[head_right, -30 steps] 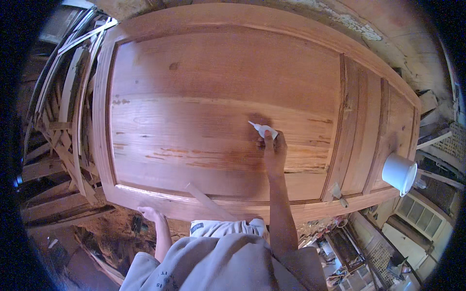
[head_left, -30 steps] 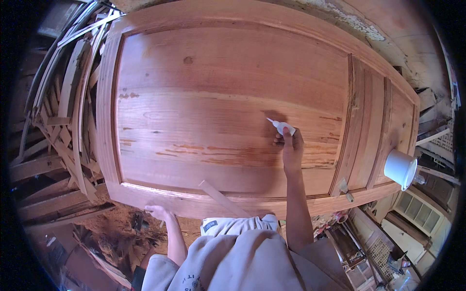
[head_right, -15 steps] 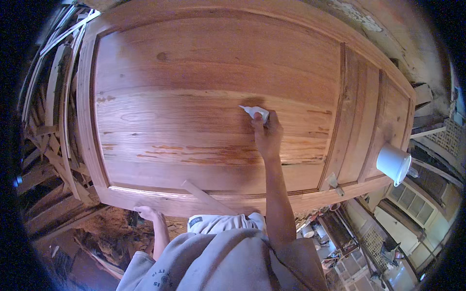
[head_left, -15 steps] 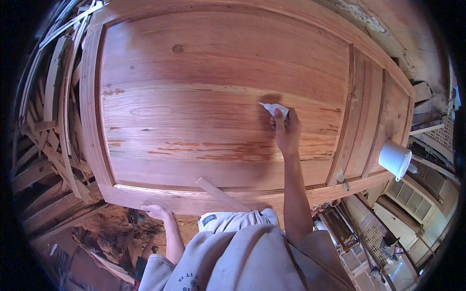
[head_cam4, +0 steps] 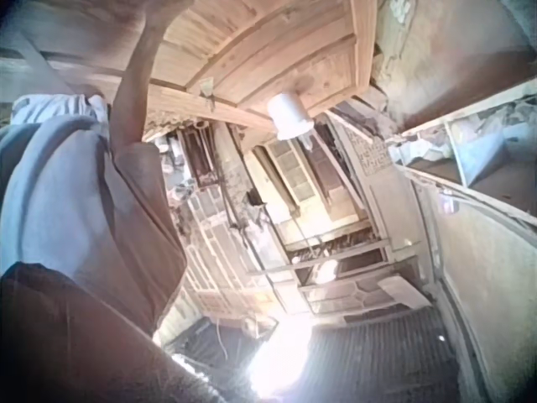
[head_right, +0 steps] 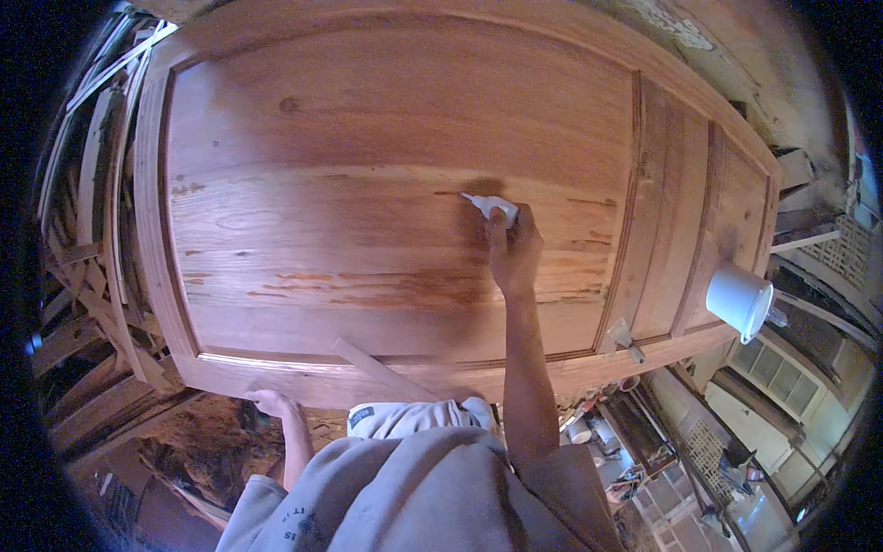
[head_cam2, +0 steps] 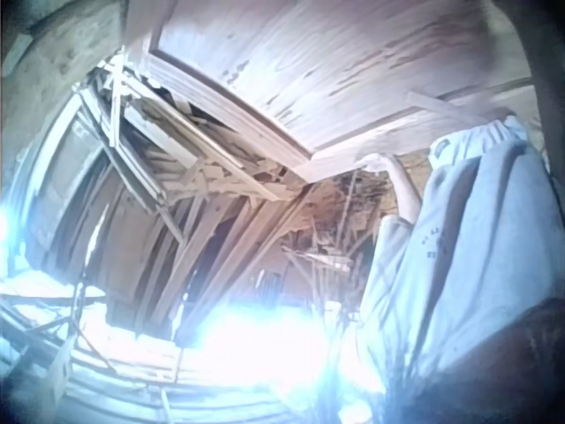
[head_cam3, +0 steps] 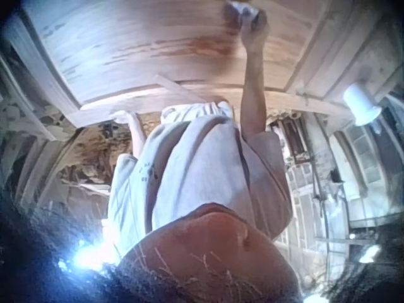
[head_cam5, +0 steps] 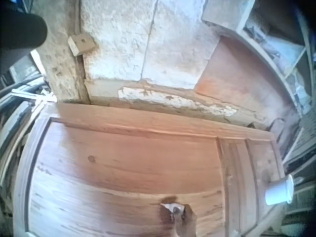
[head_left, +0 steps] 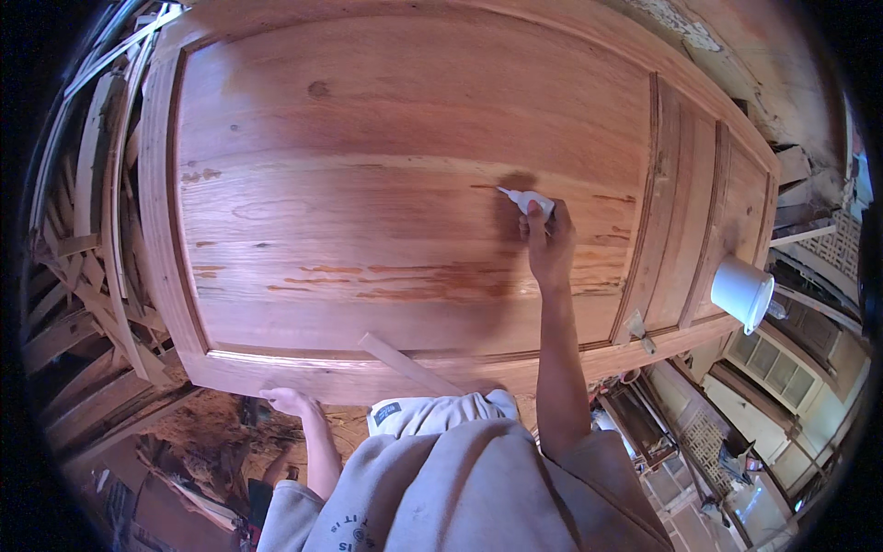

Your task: The person applies a liquid substance from a small bottle onto a large wooden panel, spreading it into a crevice and across the surface with the tip of the bottle.

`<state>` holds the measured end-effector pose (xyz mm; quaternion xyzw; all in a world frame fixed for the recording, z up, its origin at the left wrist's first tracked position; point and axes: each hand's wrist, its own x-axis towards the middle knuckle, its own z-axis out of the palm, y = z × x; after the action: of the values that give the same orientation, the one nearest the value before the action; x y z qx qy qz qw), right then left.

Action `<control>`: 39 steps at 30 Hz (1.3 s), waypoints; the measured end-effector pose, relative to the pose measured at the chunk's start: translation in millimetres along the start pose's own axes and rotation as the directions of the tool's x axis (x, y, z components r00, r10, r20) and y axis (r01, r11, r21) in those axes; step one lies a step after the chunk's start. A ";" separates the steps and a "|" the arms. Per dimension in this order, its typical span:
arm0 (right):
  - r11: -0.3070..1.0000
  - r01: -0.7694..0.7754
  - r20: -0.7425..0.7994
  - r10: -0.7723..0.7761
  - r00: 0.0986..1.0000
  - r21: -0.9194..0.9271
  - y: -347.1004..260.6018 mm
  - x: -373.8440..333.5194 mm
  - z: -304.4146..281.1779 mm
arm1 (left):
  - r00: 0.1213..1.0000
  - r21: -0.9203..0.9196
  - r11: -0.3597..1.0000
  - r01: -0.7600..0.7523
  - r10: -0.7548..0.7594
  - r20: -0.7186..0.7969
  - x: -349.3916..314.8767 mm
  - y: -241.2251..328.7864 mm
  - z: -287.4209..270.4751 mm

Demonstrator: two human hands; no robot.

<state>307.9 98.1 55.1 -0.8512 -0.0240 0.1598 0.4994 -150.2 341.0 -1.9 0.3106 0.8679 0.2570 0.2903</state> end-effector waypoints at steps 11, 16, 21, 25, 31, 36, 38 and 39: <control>1.000 0.010 -0.066 -0.010 0.998 -0.013 10.1 -7.1 -7.5 | 0.995 0.136 0.990 0.045 -0.032 -0.098 6.9 1.0 -0.7; 0.997 0.013 -0.076 -0.007 0.997 0.075 11.1 -7.2 -0.8 | 0.995 0.098 0.995 -0.003 0.013 -0.103 22.0 -14.3 -0.3; 0.997 0.009 -0.094 -0.017 0.995 -0.080 11.9 -4.8 -6.8 | 0.987 0.165 0.986 0.012 0.015 -0.159 29.1 -18.7 -2.1; 0.997 0.047 -0.144 -0.056 0.988 -0.067 18.1 -2.5 -15.8 | 0.989 0.091 0.995 0.036 -0.022 -0.147 15.4 -9.1 2.8; 0.999 -0.009 -0.186 0.017 0.982 0.047 17.7 -2.4 -26.5 | 0.989 0.028 0.998 0.049 -0.045 -0.141 7.9 -1.3 0.7; 0.999 -0.033 -0.213 0.028 0.977 -0.019 20.7 -1.9 -35.3 | 0.991 0.015 0.999 0.052 -0.049 -0.125 7.6 -1.6 3.1; 0.997 -0.049 -0.228 0.035 0.973 -0.053 22.2 -1.4 -39.9 | 0.991 0.009 0.999 0.054 -0.052 -0.120 6.7 -1.6 4.2; 0.994 -0.064 -0.238 0.043 0.970 -0.083 22.2 -1.4 -42.0 | 0.992 0.003 0.998 0.055 -0.055 -0.115 6.2 -1.1 4.0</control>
<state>316.3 51.3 55.3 -0.8862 0.0511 0.0697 0.4552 -151.9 345.6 -7.5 0.2721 0.8921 0.2638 0.2459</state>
